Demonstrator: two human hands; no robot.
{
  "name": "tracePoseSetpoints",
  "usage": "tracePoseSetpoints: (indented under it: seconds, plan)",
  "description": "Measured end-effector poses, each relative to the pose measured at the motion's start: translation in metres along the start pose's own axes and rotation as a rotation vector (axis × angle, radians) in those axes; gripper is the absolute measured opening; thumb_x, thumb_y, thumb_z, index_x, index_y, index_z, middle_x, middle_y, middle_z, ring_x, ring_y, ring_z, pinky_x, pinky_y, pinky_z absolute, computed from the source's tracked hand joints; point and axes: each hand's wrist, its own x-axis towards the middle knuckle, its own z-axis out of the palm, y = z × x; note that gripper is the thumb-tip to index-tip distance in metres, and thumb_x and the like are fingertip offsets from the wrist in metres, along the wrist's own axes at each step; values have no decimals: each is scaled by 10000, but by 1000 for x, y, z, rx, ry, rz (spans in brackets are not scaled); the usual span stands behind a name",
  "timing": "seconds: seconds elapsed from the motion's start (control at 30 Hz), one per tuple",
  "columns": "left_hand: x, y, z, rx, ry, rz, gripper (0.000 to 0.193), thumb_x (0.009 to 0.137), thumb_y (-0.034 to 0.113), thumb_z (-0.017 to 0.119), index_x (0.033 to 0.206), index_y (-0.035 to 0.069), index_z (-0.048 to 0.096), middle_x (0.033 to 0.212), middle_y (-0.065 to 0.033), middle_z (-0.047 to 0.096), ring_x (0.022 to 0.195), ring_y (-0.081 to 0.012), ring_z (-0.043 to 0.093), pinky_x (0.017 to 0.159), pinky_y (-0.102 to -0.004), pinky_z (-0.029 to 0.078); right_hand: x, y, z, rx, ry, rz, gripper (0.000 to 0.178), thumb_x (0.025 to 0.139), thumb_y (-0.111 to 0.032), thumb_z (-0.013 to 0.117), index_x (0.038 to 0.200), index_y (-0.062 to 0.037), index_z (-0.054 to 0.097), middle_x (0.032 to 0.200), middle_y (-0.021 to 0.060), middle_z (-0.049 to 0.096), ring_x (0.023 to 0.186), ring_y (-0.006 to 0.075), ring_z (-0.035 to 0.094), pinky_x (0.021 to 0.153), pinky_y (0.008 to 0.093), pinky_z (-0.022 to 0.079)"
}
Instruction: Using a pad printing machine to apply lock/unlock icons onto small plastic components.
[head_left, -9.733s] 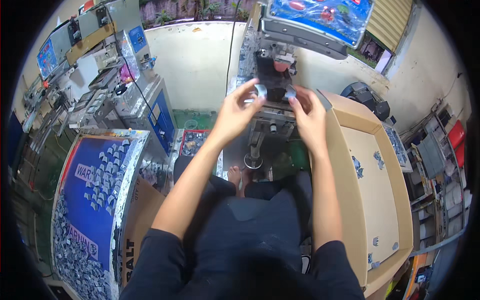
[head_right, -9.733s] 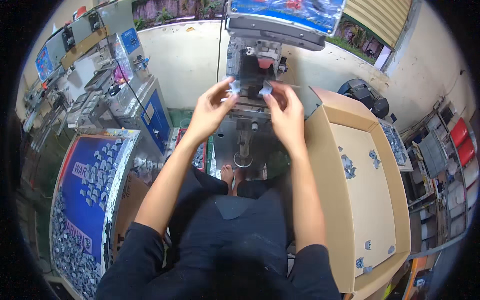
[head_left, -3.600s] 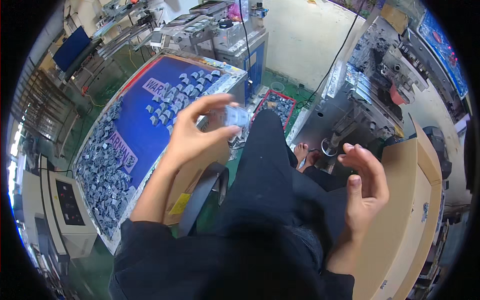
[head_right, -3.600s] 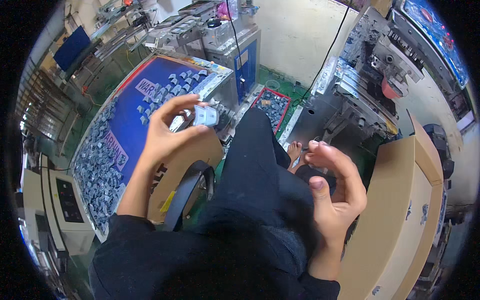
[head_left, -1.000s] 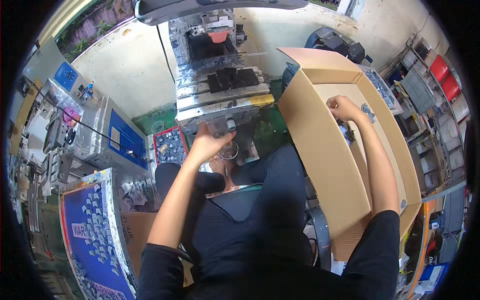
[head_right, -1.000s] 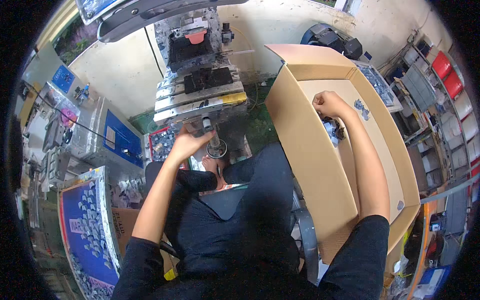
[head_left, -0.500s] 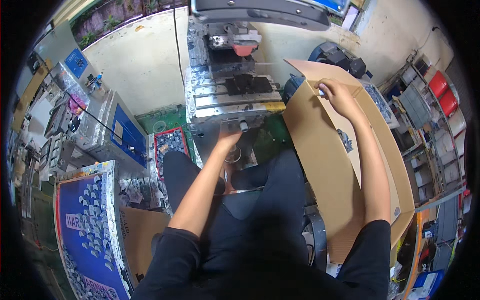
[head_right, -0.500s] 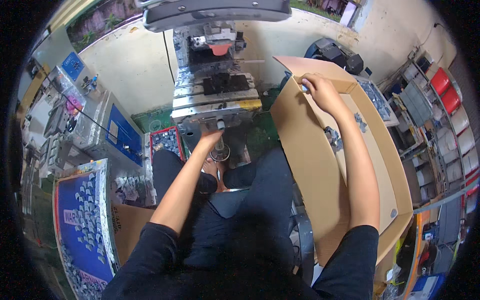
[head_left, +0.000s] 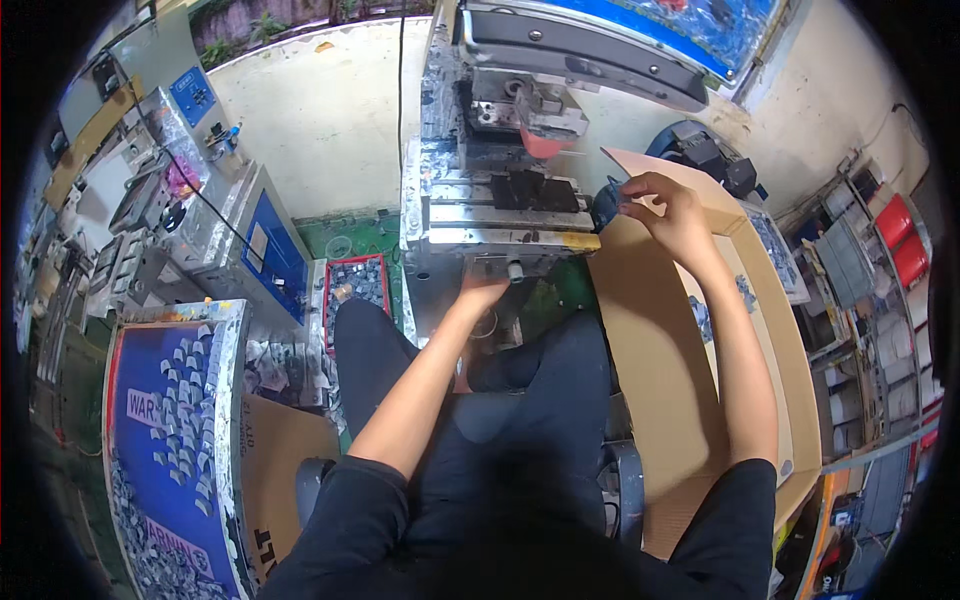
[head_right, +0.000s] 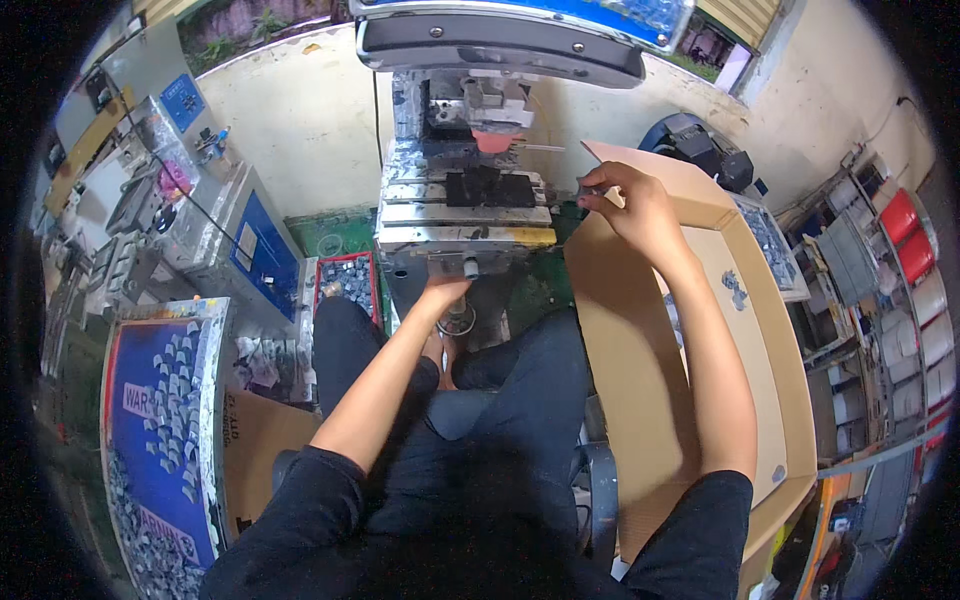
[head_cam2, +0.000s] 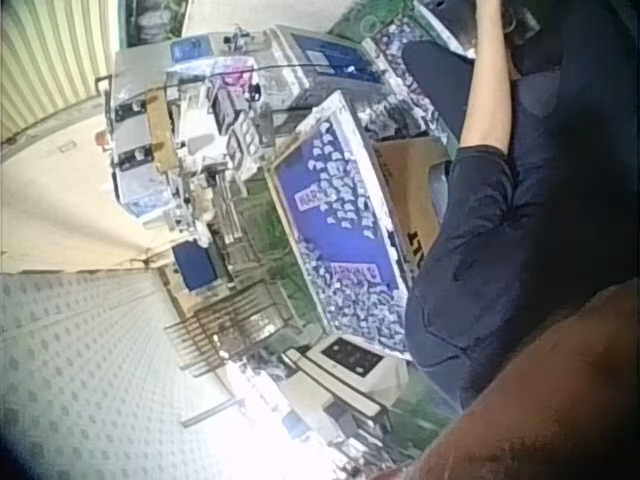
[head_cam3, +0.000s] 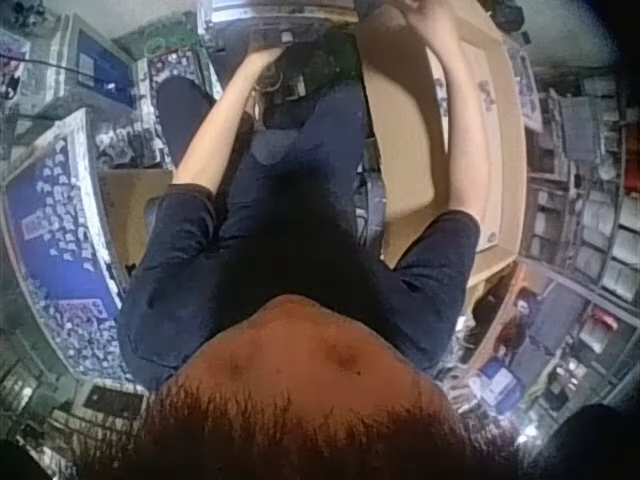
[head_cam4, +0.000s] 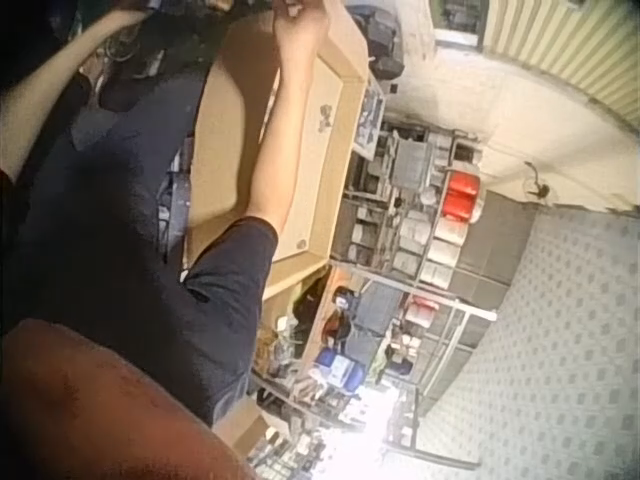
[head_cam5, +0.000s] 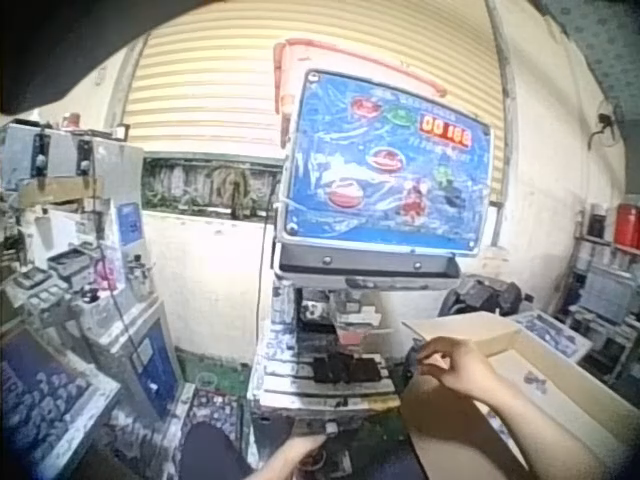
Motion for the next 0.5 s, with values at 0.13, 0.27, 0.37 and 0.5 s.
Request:
tracePoseSetpoints:
  seconds: [0.13,0.27,0.37,0.5]
  plan:
    - [-8,-13,10,-61,64,21,390,948,243,582,1294,71,632,1329,-166,639,1288,-320,560,1111,-413,435,6,-18,10,61,88,-153,235,834,-105,803,1041,-38,713,1060,77,742,1010,267,684,871,374,519]
    - [-2,-5,10,12,22,-5,416,945,247,575,1318,68,618,1371,-170,615,1307,-323,548,1124,-408,422,3,-11,15,76,98,-182,240,848,-83,786,1069,-39,702,1095,77,740,1029,263,685,876,376,531]
    - [0,-8,1,-115,-225,-118,511,1032,355,454,1448,60,487,1485,-153,515,1402,-301,443,1205,-432,309,2,-9,18,125,114,-228,231,853,-36,771,1071,-25,695,1117,84,742,1006,235,691,849,350,534]
    - [-2,10,0,-21,-154,-27,503,1030,380,449,1429,80,512,1478,-151,524,1384,-290,461,1184,-435,340,-9,-2,19,253,99,-73,202,870,-25,752,1063,-11,692,1156,104,740,1006,223,686,842,336,523]
